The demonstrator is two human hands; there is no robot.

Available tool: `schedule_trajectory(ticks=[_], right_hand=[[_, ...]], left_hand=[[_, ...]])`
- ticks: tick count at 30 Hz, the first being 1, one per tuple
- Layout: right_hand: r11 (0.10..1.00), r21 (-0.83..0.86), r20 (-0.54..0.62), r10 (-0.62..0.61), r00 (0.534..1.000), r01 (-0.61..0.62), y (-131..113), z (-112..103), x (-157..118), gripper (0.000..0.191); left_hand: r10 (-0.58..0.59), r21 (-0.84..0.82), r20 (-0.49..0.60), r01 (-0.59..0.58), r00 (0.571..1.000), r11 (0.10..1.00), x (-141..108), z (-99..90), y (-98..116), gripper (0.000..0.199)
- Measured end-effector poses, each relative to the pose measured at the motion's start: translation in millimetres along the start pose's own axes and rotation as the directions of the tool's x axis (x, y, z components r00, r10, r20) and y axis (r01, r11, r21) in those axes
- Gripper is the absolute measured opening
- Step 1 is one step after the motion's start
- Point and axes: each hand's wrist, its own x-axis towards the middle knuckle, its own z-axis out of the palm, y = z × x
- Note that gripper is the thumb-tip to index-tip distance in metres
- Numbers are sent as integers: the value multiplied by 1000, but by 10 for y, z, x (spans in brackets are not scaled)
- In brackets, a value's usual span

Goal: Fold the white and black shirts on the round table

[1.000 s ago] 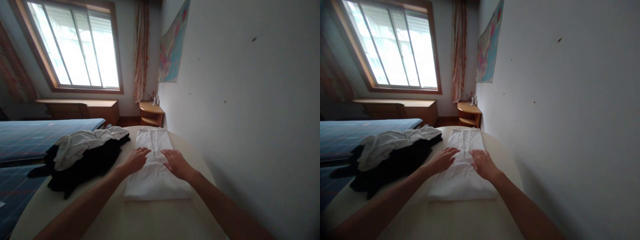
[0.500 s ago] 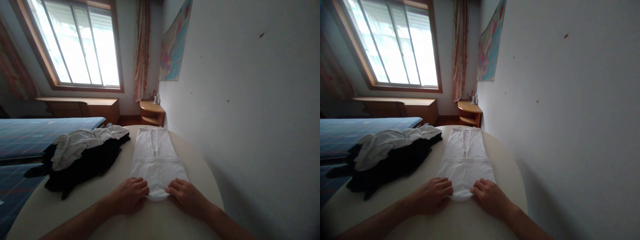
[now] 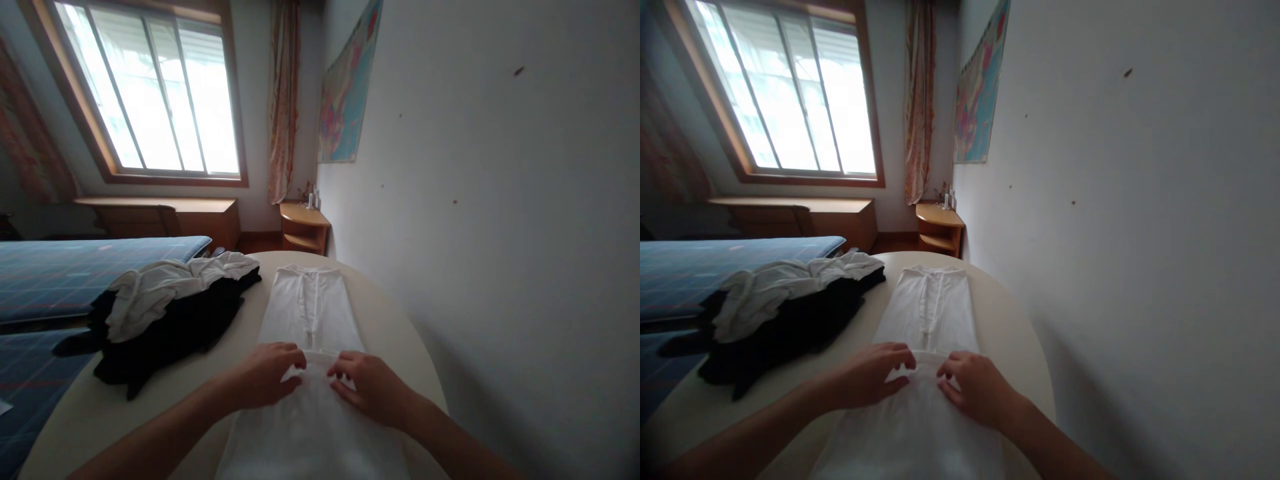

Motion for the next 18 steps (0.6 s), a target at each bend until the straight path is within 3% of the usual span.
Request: schedule_trajectory(ticks=[4,9,18], right_hand=[[994,-27,-95,103,990,-106,165,55,191,24],[996,40,-63,81,995,-78,207,107,245,23],[978,74,-63,199,978,-195,175,138,354,10]], left_hand=[[-84,43,-46,86,995,995,154,29,-161,25],[-100,-10,-81,100,992,995,203,116,-231,23],[-144,-158,-186,115,972,981,302,318,-297,25]])
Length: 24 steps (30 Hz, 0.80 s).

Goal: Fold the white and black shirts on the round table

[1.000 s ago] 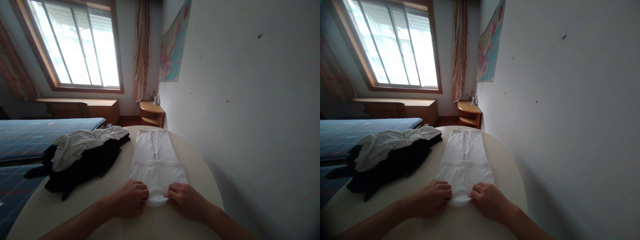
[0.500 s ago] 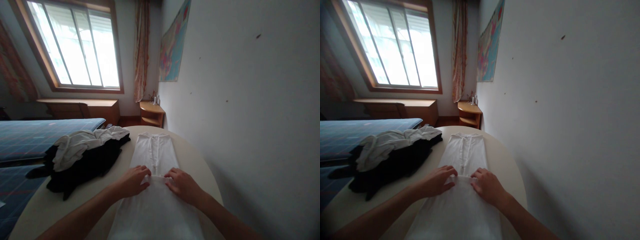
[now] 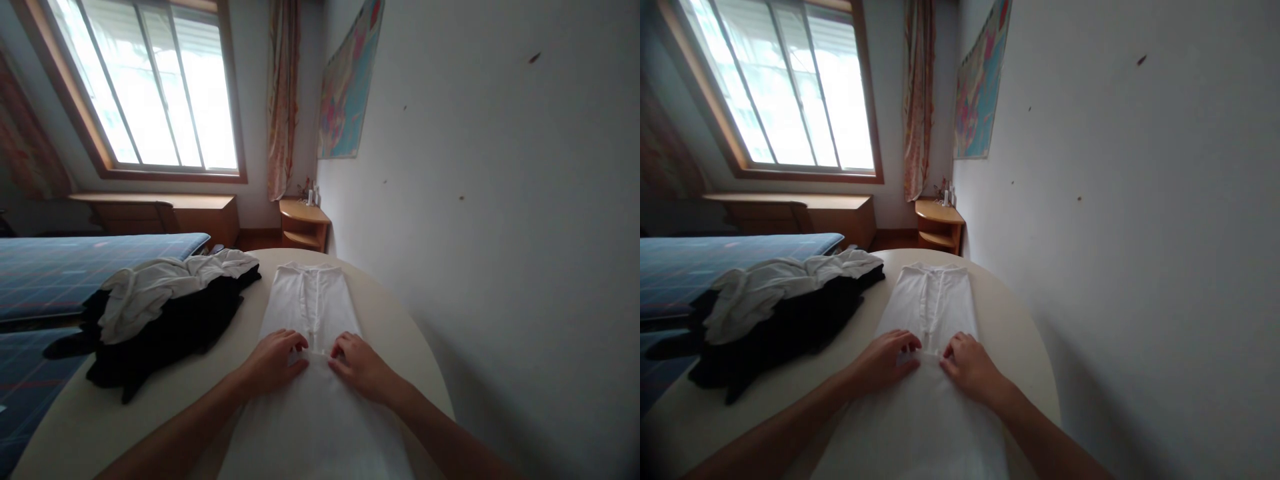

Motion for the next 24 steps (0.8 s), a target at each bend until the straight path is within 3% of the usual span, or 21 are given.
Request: schedule_trajectory(ticks=[5,8,12,19,24], right_hand=[[996,66,106,50,993,-57,18,-106,78,13],[996,79,130,24,991,-34,37,-109,113,10],[996,78,76,-42,996,36,81,-19,117,9],[986,141,16,-97,995,93,188,64,23,8],[992,71,-13,-100,995,100,178,118,8,16]], left_hand=[[-16,-120,-9,15,1000,993,22,-22,-58,22],[24,-103,7,-23,1000,994,17,-17,-106,21],[150,-30,26,-149,988,988,-17,43,-162,23],[246,-22,-16,-246,969,969,-36,91,-214,20],[328,43,-30,-327,944,944,-31,88,-219,16]])
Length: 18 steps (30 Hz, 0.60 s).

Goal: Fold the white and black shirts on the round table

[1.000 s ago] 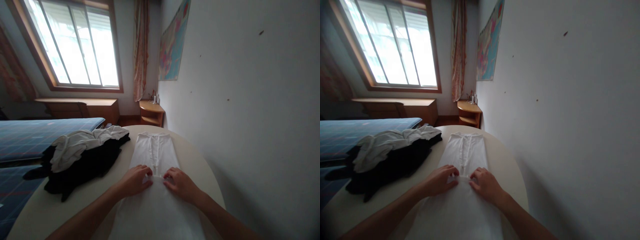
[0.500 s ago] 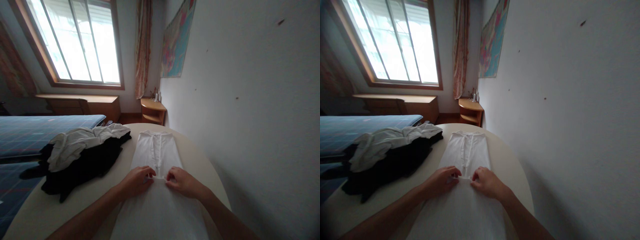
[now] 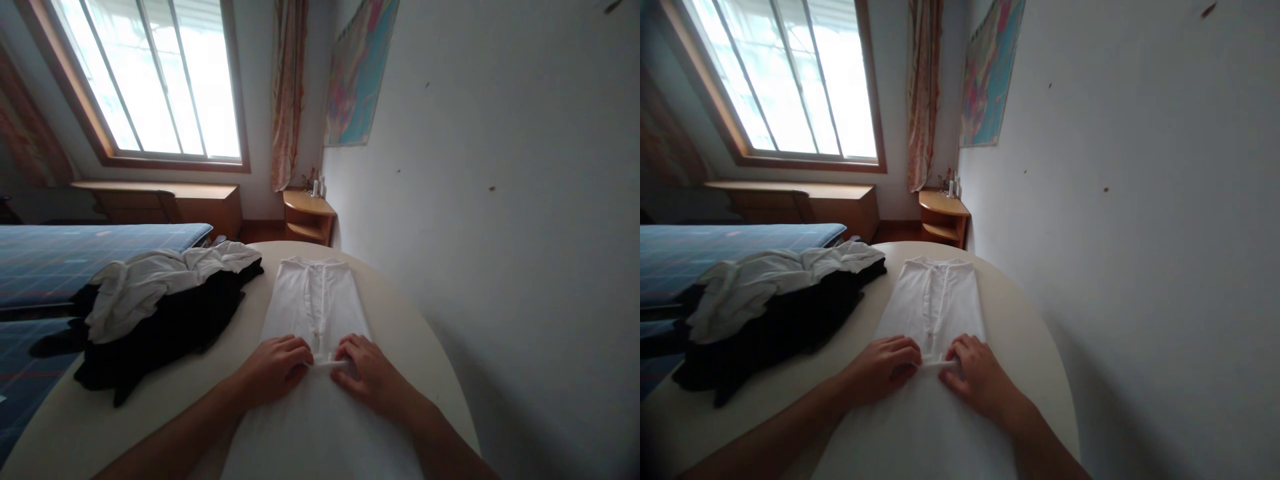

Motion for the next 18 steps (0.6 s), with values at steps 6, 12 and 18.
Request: schedule_trajectory(ticks=[6,12,18], right_hand=[[999,-50,-6,-8,1000,8,1,23,12,11],[997,-41,19,-65,998,66,42,-11,19,9],[995,37,9,-90,996,89,60,-233,76,10]], left_hand=[[-122,92,45,118,991,989,2,-80,26,19],[-114,80,170,102,979,992,14,-193,-24,19],[-27,-29,169,33,985,999,44,-482,37,21]])
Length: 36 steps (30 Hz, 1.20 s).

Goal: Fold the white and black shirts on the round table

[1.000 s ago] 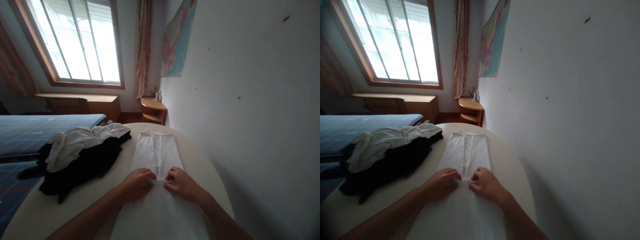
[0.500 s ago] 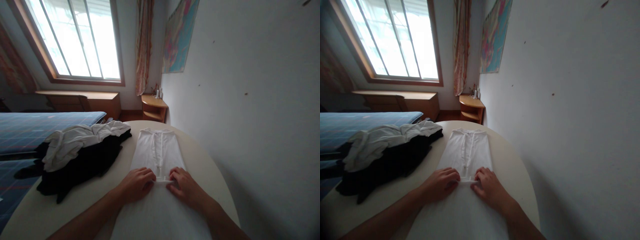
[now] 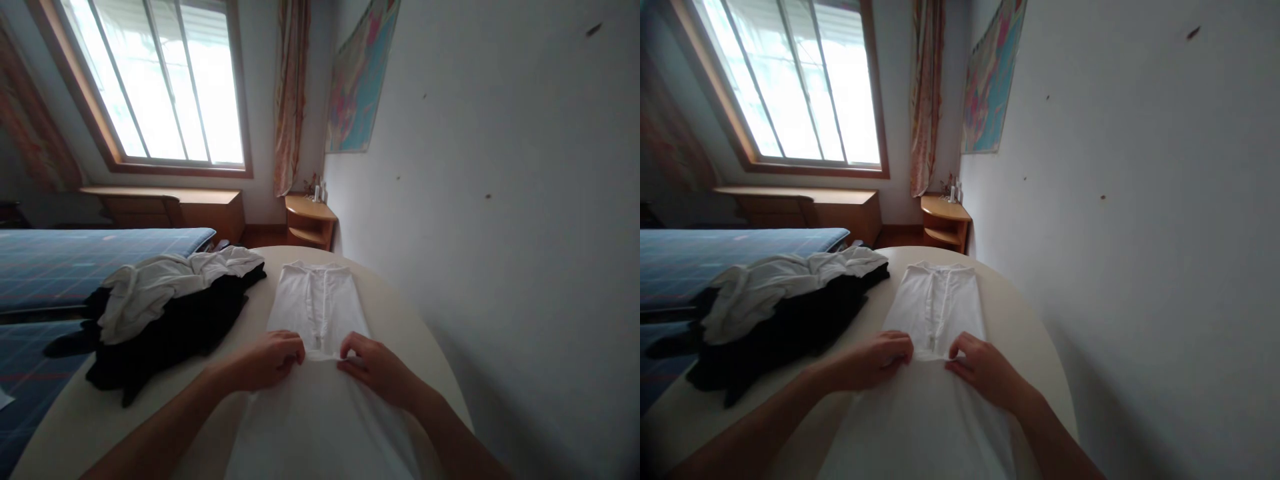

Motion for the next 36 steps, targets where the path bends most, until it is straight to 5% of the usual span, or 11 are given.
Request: schedule_trajectory(ticks=[7,12,19,22,25,30,36], right_hand=[[975,-151,-264,-197,944,161,52,-495,571,9],[953,-294,-300,-169,939,78,290,-361,847,23],[967,-157,47,-196,979,201,102,-41,528,25],[972,-97,112,-203,973,214,-65,24,423,31],[968,-79,138,-226,964,239,-104,45,384,29],[974,-61,20,-216,976,217,153,-33,405,17],[994,-82,-192,-87,977,73,496,-17,477,36]], left_hand=[[12,102,-320,22,947,994,403,-470,-248,21],[-72,158,-435,155,898,975,586,-239,-509,22],[-72,139,-101,86,992,987,288,79,-155,15],[-43,92,108,33,993,995,168,75,154,16],[-85,119,225,59,971,991,86,80,443,40],[-161,264,350,68,923,962,68,185,702,35],[-32,347,326,-88,945,934,80,406,705,8]])
